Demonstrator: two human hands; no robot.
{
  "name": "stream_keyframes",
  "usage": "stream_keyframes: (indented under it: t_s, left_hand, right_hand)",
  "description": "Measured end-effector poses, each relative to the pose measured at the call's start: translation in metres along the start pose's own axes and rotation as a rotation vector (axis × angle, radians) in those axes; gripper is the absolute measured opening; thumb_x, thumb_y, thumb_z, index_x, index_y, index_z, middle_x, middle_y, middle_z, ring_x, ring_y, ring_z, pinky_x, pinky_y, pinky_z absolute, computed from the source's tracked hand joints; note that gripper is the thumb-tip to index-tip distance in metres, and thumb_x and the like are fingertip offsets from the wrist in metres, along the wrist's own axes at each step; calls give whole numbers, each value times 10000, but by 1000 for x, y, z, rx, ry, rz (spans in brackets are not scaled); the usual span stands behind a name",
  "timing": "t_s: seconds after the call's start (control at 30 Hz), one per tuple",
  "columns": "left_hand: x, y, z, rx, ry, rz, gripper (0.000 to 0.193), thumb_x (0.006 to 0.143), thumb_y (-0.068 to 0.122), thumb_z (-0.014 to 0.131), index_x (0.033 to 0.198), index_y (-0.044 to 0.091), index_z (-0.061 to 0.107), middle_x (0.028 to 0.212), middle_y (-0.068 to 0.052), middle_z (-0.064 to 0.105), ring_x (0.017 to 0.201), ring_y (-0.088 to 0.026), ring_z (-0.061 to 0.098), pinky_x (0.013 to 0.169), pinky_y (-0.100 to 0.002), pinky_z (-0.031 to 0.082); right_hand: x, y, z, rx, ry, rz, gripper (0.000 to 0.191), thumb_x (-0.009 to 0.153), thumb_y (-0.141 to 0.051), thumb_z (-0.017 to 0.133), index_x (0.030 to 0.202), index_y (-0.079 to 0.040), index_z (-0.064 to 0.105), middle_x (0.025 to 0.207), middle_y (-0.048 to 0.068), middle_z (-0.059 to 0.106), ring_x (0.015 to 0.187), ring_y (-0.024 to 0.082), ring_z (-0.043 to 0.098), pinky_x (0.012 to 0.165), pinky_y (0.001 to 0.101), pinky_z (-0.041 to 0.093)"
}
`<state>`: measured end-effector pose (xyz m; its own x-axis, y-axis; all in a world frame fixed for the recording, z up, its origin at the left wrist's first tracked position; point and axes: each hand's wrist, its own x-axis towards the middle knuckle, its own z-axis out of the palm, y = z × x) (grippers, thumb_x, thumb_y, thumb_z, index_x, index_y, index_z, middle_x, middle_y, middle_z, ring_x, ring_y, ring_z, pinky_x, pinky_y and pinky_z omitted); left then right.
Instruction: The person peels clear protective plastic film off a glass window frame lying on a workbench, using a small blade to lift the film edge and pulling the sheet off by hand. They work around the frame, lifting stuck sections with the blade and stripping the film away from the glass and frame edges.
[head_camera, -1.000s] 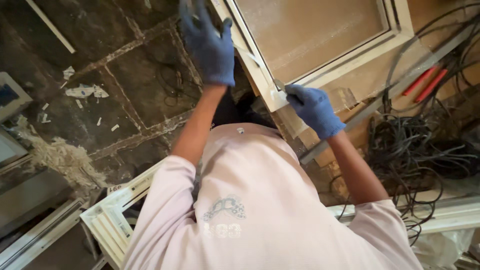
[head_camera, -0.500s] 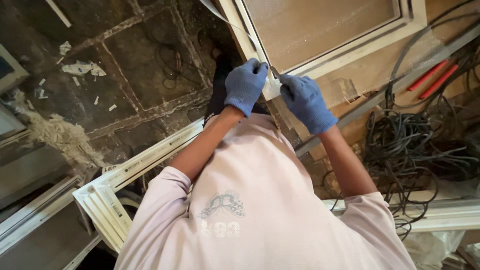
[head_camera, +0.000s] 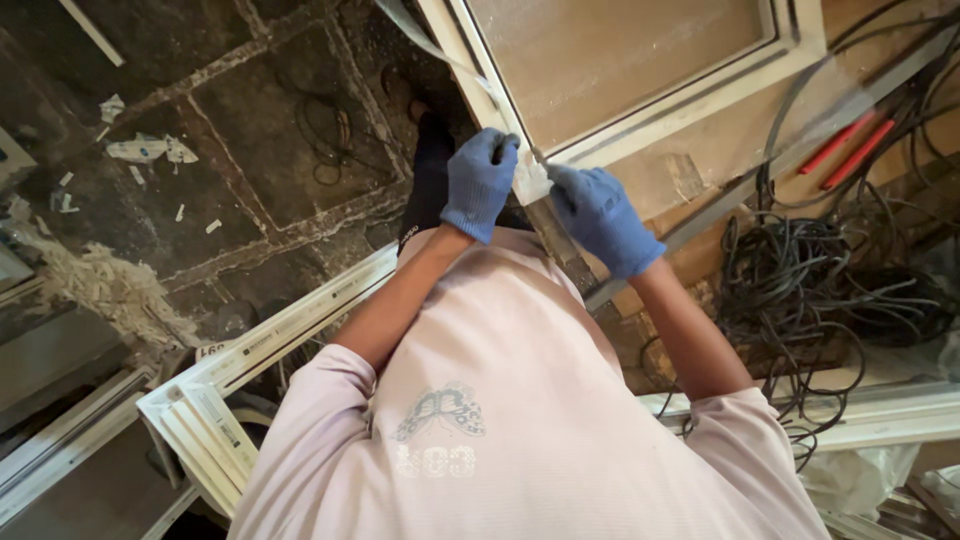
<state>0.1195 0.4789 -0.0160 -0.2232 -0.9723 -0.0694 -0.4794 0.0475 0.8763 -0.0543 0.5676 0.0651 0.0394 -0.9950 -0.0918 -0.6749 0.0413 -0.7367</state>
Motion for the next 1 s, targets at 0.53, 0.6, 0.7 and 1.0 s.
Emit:
stream_keyframes:
  t_s: [0.53,0.6,0.7,1.0]
  left_hand:
    - [7,-20,-11,-45,9,-31,184,924,146,715,828,21,620,766,-157,623,687,-319,617,640,-411,490]
    - [9,-16,-14,-22,25,16,197,920,158,714,811,26,615,743,-155,615,684,-327,613,636,-417,484]
    - [11,-7,-25,-32,-71,-84,264,931,238,704,791,29,624,683,-151,613,618,-322,612,599,-421,478]
    - [-20,11,-26,9,-436,-380,455,901,471,689,718,60,754,601,-110,684,527,-200,662,534,-369,495]
  right_hand:
    - [-10,-10,4,-145,-157,-20,101,949,-83,646,1048,-67,638,823,184,651,798,393,648,746,492,507]
    - [-14,-20,-10,-111,-127,-74,152,940,-82,632,1088,-47,642,819,175,657,784,389,656,735,498,513]
    - [-16,-31,-42,-68,-174,6,218,934,-95,664,1146,-45,688,810,178,673,740,366,673,700,473,532]
    - [-22,-28,-28,-83,70,37,218,960,-84,720,1169,-49,664,960,168,706,857,361,691,770,430,549]
